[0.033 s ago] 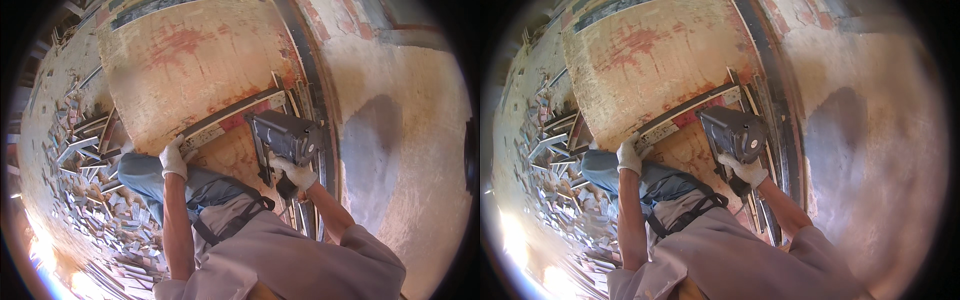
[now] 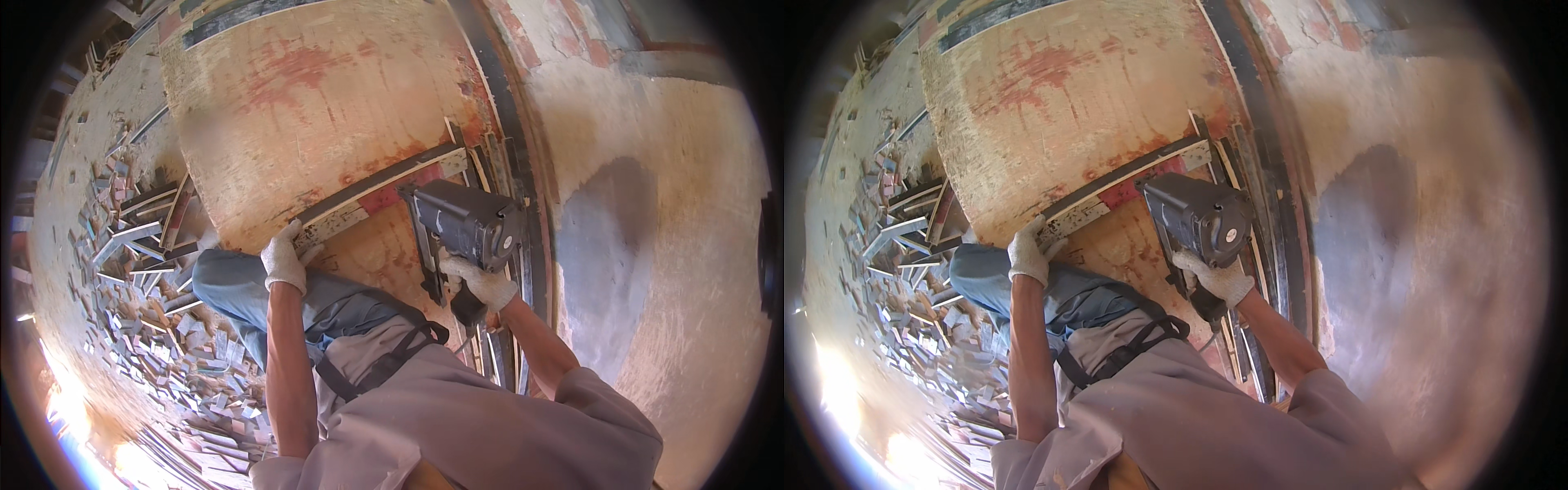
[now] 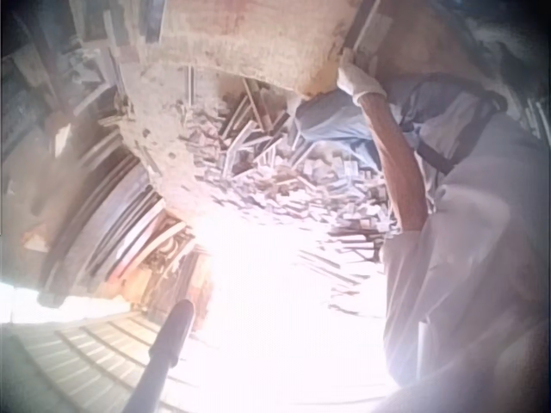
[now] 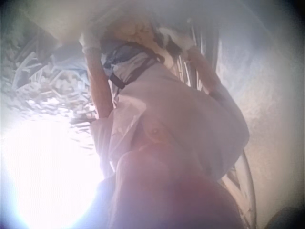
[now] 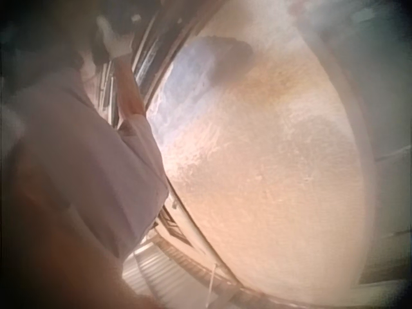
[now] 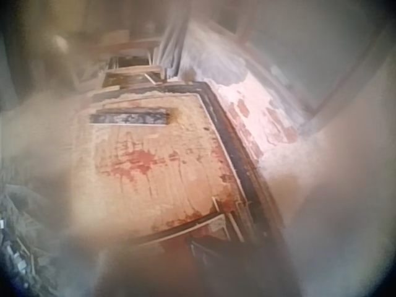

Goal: The person sits on the floor and assembles a wooden frame by placing thin wooden strips onto a larger board. They use a nail gun to secure the strips in place, repeating the process for multiple strips.

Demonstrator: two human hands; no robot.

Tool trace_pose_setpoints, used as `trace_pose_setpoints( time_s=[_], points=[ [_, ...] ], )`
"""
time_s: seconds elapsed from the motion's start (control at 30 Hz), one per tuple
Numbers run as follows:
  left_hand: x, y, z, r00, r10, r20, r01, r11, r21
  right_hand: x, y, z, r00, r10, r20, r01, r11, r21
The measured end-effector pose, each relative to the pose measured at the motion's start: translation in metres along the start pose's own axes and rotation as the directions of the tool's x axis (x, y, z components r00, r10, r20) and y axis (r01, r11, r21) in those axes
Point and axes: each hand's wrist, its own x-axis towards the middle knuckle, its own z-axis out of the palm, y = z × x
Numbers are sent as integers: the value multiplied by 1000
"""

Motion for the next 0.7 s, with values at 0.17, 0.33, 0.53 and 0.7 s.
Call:
trace_pose_setpoints(
  time_s=[0.17, 0.33, 0.53, 0.7],
  points=[
    [0, -1, 1, 999, 16, -28, -16, 1000, 0, 9, 5, -1, 1000, -13, 15, 14, 998, -68],
    [-3, 1, 3, 1000, 15, -15, -15, 1000, -8, 14, 14, -8, 999, -9, 34, 12, 995, -100],
    [0, 4, 2, 999, -42, 10, 43, 999, -34, 9, 12, -13, 997, -55, 52, 60, 993, -102],
    [-7, 6, 9, 999, -26, -40, 23, 998, -62, 3, 0, -3, 997, -30, 65, 38, 992, -123]
  ],
)
